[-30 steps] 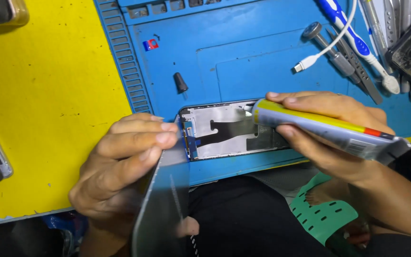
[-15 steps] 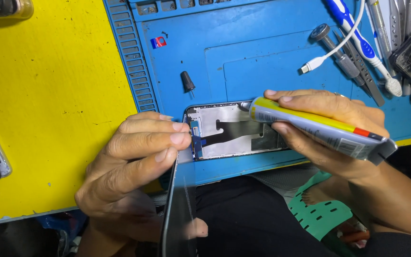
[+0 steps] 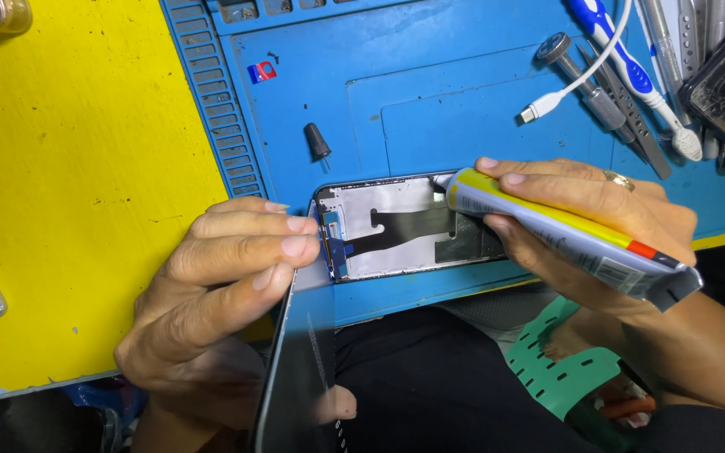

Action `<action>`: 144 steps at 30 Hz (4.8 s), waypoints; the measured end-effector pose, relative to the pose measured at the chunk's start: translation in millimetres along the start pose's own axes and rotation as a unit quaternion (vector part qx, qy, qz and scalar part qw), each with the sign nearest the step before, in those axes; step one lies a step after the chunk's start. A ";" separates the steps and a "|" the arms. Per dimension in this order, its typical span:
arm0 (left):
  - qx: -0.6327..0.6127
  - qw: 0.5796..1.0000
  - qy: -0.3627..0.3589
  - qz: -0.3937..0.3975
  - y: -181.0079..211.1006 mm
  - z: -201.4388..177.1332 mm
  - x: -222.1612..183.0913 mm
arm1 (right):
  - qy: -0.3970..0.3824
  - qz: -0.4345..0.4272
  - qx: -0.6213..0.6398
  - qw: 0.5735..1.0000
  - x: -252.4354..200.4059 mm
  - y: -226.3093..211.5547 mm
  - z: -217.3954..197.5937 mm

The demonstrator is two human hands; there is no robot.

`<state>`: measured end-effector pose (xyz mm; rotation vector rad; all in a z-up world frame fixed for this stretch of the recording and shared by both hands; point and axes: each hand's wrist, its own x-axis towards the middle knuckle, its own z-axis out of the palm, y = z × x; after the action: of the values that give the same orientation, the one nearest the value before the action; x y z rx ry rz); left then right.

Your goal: Applying adhesive to a mobile phone frame and pressing the replacement screen into place to complete a repair.

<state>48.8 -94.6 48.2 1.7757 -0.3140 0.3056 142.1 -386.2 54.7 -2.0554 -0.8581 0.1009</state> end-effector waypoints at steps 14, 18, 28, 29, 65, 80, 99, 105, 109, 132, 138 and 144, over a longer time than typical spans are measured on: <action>-0.011 0.993 -0.103 0.049 -29.0 -24.4 -11.6 | -0.022 0.034 -0.075 0.996 -14.9 6.7 -22.9; -0.018 0.995 -0.087 0.046 -28.5 -22.6 -12.8 | -0.024 0.042 -0.098 0.994 -17.8 8.2 -29.1; 0.017 1.000 0.009 -0.005 -8.9 -0.9 -12.5 | -0.021 0.032 -0.062 0.997 -21.4 13.1 -41.3; 0.017 1.000 -0.016 -0.004 -10.2 -4.6 -13.1 | -0.019 0.040 -0.062 0.997 -22.2 13.4 -42.4; 0.021 0.988 -0.127 -0.090 -18.5 -34.0 -25.8 | -0.106 0.093 -0.107 0.984 -50.3 23.7 -77.9; -0.046 0.977 -0.134 -0.162 -39.0 -44.3 -41.5 | 0.050 0.133 -0.107 0.984 -51.6 -1.2 -50.3; 0.110 0.988 -0.109 0.029 -5.6 3.8 -5.9 | 0.108 0.172 0.262 0.943 -91.5 40.0 -40.2; 0.159 0.983 -0.081 0.043 19.7 30.7 26.5 | 0.248 0.216 0.449 0.831 -92.7 44.3 -49.9; 0.205 0.978 -0.045 0.012 36.4 54.9 39.9 | 0.209 0.188 0.260 0.924 -107.1 44.8 -41.2; 0.209 0.977 -0.038 0.014 16.5 54.8 28.3 | 0.148 0.115 0.115 0.975 -102.6 57.9 -30.5; 0.216 0.974 -0.059 0.020 16.9 50.8 29.7 | 0.141 0.112 0.118 0.977 -102.3 58.0 -31.3; 0.212 0.977 -0.030 0.019 18.7 55.3 28.5 | 0.118 0.098 0.112 0.982 -102.6 57.5 -35.0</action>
<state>70.4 -154.0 63.5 2.2052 -0.3434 0.3664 108.2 -494.5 8.1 -1.8882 -0.4750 0.0564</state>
